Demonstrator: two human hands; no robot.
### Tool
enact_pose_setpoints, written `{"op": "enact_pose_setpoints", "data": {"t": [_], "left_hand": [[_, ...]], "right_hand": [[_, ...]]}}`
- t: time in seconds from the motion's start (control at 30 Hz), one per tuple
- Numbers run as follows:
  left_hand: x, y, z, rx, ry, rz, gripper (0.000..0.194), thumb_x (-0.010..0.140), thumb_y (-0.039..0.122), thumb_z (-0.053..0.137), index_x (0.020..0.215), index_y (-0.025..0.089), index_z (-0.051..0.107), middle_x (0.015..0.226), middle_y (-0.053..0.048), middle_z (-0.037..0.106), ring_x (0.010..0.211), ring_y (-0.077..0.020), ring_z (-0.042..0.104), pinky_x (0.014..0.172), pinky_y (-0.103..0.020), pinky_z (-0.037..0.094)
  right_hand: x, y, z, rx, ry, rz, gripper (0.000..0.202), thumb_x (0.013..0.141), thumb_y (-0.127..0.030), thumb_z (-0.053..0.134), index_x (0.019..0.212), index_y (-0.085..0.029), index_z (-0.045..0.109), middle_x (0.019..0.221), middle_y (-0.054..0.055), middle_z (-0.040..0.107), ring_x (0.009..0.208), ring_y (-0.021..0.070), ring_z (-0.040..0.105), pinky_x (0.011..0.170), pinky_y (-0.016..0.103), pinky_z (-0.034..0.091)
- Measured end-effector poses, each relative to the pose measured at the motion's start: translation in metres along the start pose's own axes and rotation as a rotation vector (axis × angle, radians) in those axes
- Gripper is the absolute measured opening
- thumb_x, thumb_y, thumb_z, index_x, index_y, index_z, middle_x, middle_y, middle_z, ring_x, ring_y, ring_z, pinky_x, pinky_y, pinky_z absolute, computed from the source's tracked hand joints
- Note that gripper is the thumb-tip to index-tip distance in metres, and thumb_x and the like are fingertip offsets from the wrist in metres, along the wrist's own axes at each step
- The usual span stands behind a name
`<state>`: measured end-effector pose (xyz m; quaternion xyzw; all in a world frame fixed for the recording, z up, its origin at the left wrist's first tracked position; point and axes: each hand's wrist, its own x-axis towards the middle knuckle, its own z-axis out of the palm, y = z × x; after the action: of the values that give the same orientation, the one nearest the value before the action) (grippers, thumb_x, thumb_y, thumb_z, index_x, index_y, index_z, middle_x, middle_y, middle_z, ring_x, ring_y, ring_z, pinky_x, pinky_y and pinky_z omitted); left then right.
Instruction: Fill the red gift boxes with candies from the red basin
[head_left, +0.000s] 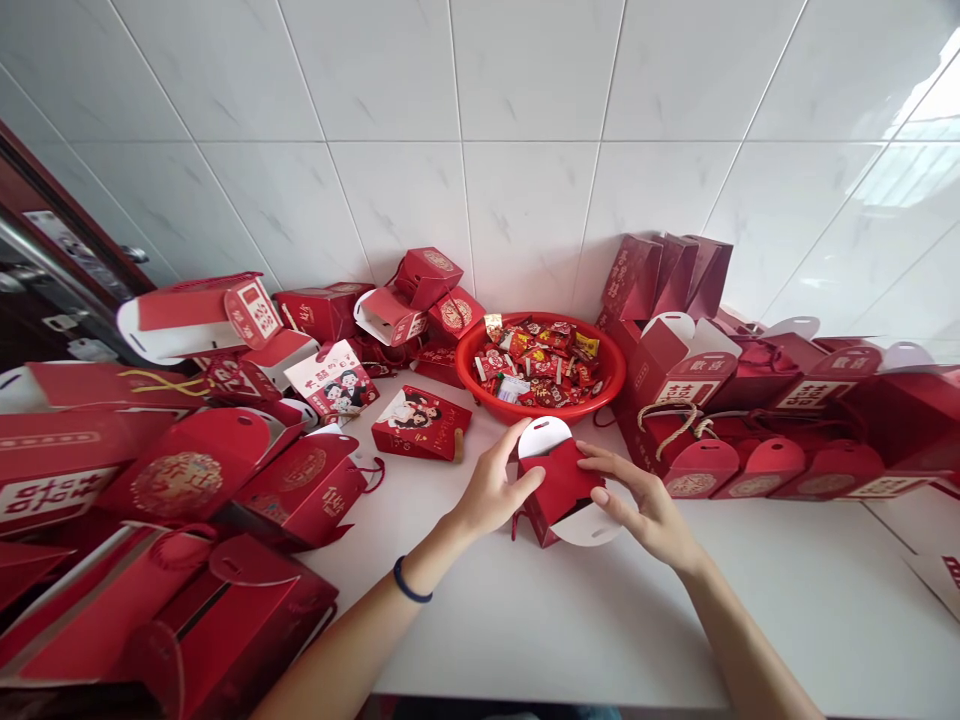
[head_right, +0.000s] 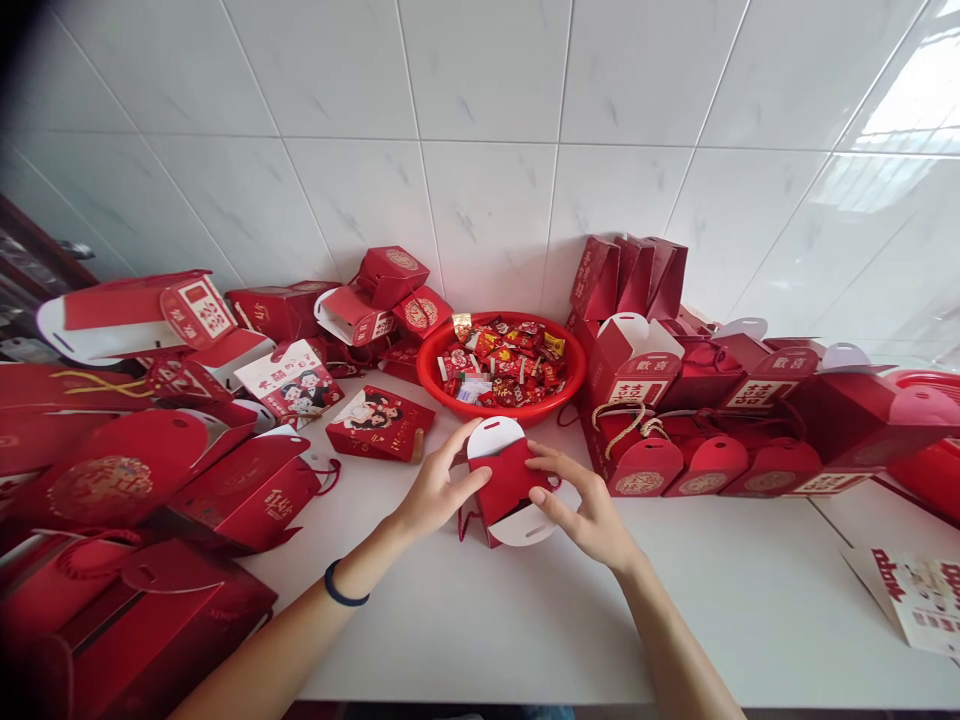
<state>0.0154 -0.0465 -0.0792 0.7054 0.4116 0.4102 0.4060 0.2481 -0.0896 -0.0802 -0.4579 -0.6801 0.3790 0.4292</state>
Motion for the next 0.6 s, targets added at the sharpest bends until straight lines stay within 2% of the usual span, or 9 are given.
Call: {"op": "enact_pose_setpoints", "data": {"t": [0.17,0.37,0.6], "left_hand": [[0.001,-0.001,0.001,0.045,0.010,0.017,0.062,0.085,0.025,0.060,0.145,0.020,0.048,0.150,-0.011,0.055,0.140,-0.0292,0.050,0.116,-0.042,0.042],[0.001,-0.007,0.004,0.026,0.032,0.104,0.058,0.085,0.023,0.059,0.143,0.020,0.050,0.146,-0.011,0.059,0.135,-0.0293,0.055,0.114,-0.044,0.044],[0.001,-0.012,0.004,-0.015,0.039,0.142,0.056,0.088,0.031,0.064,0.141,0.017,0.051,0.143,-0.015,0.060,0.131,-0.0306,0.057,0.112,-0.044,0.045]], "right_hand": [[0.000,0.000,-0.002,0.021,0.003,0.011,0.042,0.090,-0.054,0.065,0.118,-0.024,0.073,0.148,0.014,0.057,0.137,0.0347,0.053,0.111,0.049,0.045],[0.000,0.003,-0.001,0.050,-0.001,0.016,0.041,0.090,-0.055,0.065,0.117,-0.025,0.074,0.149,0.014,0.056,0.138,0.0359,0.052,0.108,0.049,0.047],[-0.001,0.009,-0.013,0.122,-0.136,-0.098,0.058,0.083,-0.060,0.072,0.133,-0.031,0.065,0.155,0.011,0.050,0.144,0.0367,0.044,0.116,0.053,0.038]]}}
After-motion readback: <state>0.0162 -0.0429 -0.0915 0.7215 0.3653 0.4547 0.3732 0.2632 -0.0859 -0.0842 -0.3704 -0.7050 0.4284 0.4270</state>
